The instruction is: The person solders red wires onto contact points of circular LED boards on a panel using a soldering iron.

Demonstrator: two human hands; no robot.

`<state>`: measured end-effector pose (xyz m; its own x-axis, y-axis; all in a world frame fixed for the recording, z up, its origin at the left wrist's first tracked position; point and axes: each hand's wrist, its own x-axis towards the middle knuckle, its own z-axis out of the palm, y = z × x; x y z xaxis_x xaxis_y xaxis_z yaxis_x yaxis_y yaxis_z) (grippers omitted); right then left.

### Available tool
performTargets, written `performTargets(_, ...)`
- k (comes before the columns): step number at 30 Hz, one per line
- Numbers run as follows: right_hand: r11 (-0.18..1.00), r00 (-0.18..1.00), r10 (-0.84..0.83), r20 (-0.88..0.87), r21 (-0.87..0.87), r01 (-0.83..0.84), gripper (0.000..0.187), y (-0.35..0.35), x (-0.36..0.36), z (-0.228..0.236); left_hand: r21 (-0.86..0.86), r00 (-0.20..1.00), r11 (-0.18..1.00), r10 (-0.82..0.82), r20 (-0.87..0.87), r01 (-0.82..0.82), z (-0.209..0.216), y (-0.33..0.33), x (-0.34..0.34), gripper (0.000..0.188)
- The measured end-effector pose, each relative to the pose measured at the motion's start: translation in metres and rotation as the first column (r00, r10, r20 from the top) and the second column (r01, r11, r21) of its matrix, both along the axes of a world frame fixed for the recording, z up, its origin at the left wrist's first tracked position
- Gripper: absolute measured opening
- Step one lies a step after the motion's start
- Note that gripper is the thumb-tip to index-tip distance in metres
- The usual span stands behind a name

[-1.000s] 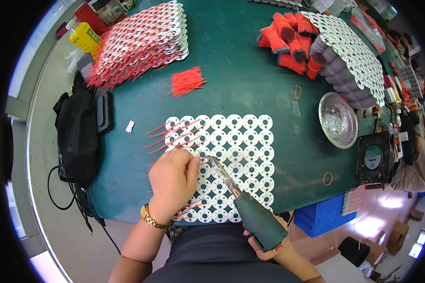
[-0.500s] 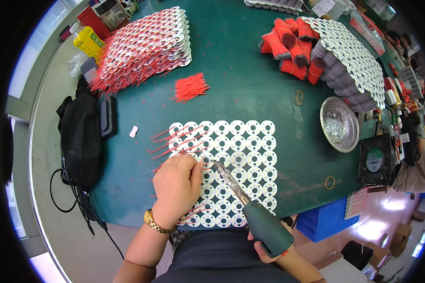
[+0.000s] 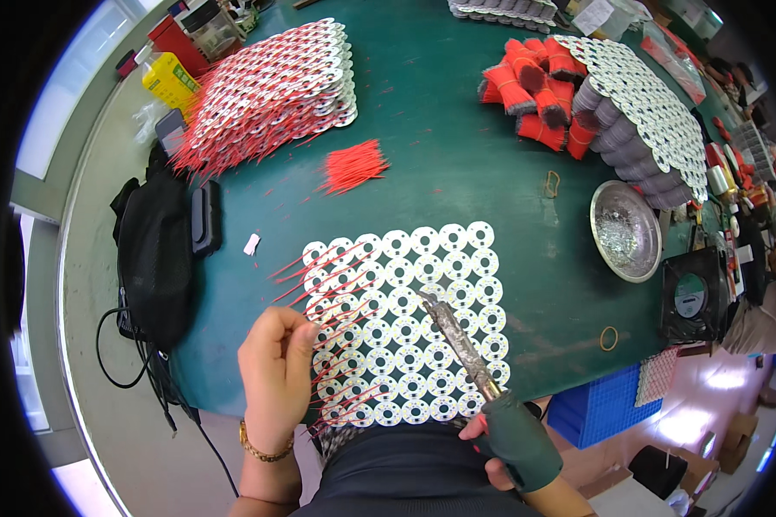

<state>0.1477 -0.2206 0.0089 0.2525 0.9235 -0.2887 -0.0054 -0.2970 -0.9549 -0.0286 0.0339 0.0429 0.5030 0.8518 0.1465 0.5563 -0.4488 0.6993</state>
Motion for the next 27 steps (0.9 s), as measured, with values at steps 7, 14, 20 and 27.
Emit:
performTargets(7, 0.909, 0.944, -0.246, -0.218, 0.286, 0.303, 0.043, -0.006, -0.033, -0.028, 0.098, 0.992, 0.988, -0.126, 0.018, 0.123, -0.032, -0.015, 0.012, 0.012)
performTargets(14, 0.947, 0.960, -0.179, -0.216, 0.227, 0.227, 0.034, -0.012, -0.023, -0.030, 0.093, 0.995, 0.992, -0.094, 0.028, 0.091, -0.033, -0.014, 0.017, 0.015)
performTargets(20, 0.998, 0.999, 0.025, 0.034, 0.062, -0.027, 0.066, 0.004, -0.018, -0.015, 0.133, 0.997, 0.989, -0.067, 0.030, 0.063, -0.034, -0.015, 0.019, 0.016)
performTargets(27, 0.992, 0.990, -0.124, -0.073, 0.004, 0.125, 0.072, -0.011, -0.034, -0.033, 0.133, 0.997, 0.988, -0.076, 0.016, 0.073, -0.036, -0.016, 0.017, 0.017)
